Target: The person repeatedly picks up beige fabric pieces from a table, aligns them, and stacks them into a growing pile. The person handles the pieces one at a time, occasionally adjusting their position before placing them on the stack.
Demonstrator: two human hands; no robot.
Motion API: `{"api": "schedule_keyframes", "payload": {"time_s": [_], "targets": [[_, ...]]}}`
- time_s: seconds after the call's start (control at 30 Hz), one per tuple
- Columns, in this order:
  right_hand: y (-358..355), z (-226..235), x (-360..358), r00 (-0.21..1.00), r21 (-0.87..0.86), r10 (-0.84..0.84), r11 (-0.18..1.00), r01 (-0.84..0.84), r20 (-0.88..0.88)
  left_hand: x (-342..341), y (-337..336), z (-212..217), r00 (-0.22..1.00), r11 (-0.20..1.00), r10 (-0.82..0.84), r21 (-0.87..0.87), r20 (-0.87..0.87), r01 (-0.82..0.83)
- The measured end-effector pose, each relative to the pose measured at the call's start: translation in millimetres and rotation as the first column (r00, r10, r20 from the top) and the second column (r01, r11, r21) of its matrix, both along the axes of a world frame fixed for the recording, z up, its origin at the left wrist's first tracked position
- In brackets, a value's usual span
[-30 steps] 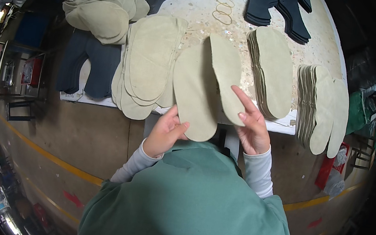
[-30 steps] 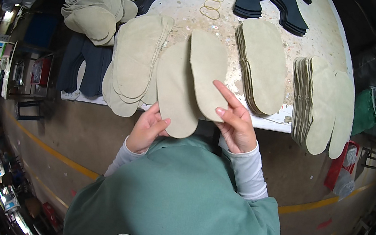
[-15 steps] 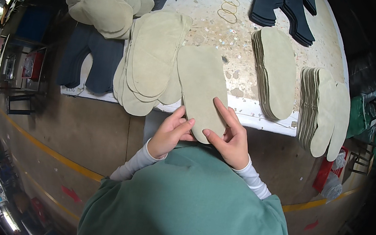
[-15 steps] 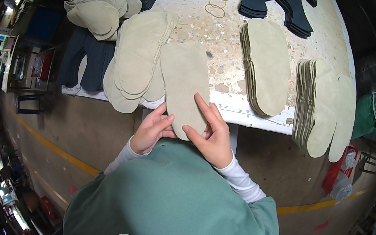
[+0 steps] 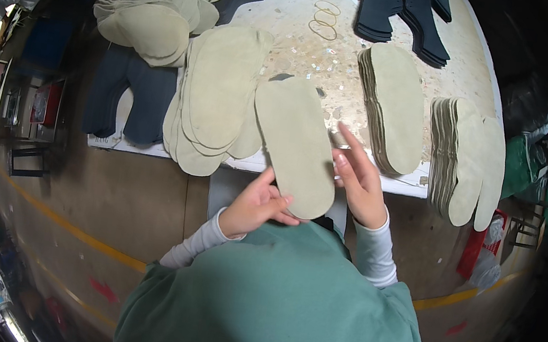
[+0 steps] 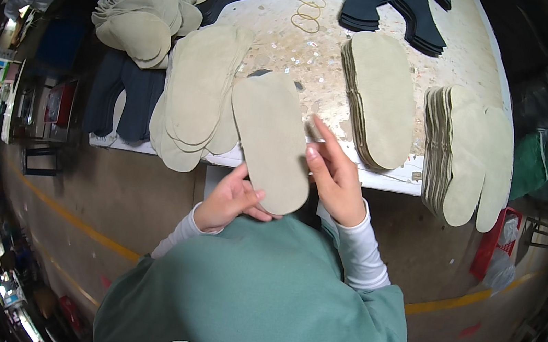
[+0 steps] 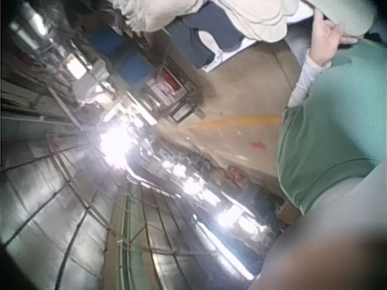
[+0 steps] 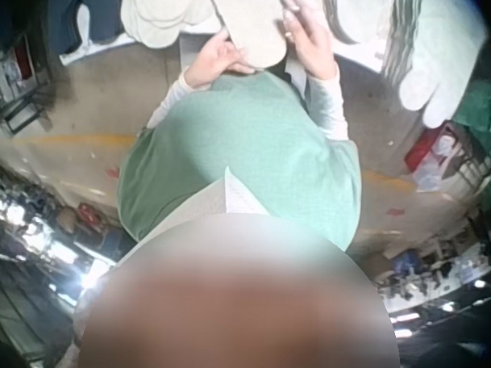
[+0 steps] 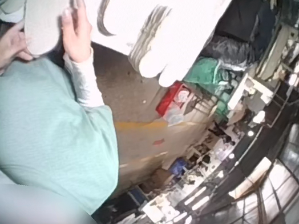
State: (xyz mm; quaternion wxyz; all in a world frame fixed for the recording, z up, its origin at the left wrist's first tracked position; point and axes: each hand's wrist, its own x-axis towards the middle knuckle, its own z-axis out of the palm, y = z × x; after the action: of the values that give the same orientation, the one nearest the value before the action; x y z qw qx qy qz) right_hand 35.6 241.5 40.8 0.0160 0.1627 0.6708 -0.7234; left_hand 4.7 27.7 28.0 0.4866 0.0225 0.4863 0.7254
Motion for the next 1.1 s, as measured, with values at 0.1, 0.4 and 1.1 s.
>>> {"api": "schedule_keyframes", "payload": {"time_s": [0.1, 0.4, 1.1], "targets": [[10.1, 11.6, -10.6, 0.938, 0.495, 0.322, 0.841, -0.218, -0.132, -2.0, 6.7, 4.8, 0.975, 0.974, -0.216, 0.056, -0.054, 0.219], [75.7, 55.3, -19.9, 0.888, 0.713, 0.333, 0.701, -0.007, -0.318, -16.7, 4.4, -3.6, 0.974, 0.989, -0.135, -0.080, -0.183, 0.122], [111.9, 10.9, -4.4, 0.952, 0.777, -0.052, 0.565, 0.277, -0.302, -17.3, -1.4, -15.8, 0.968, 0.990, -0.114, -0.107, -0.224, 0.092]]}}
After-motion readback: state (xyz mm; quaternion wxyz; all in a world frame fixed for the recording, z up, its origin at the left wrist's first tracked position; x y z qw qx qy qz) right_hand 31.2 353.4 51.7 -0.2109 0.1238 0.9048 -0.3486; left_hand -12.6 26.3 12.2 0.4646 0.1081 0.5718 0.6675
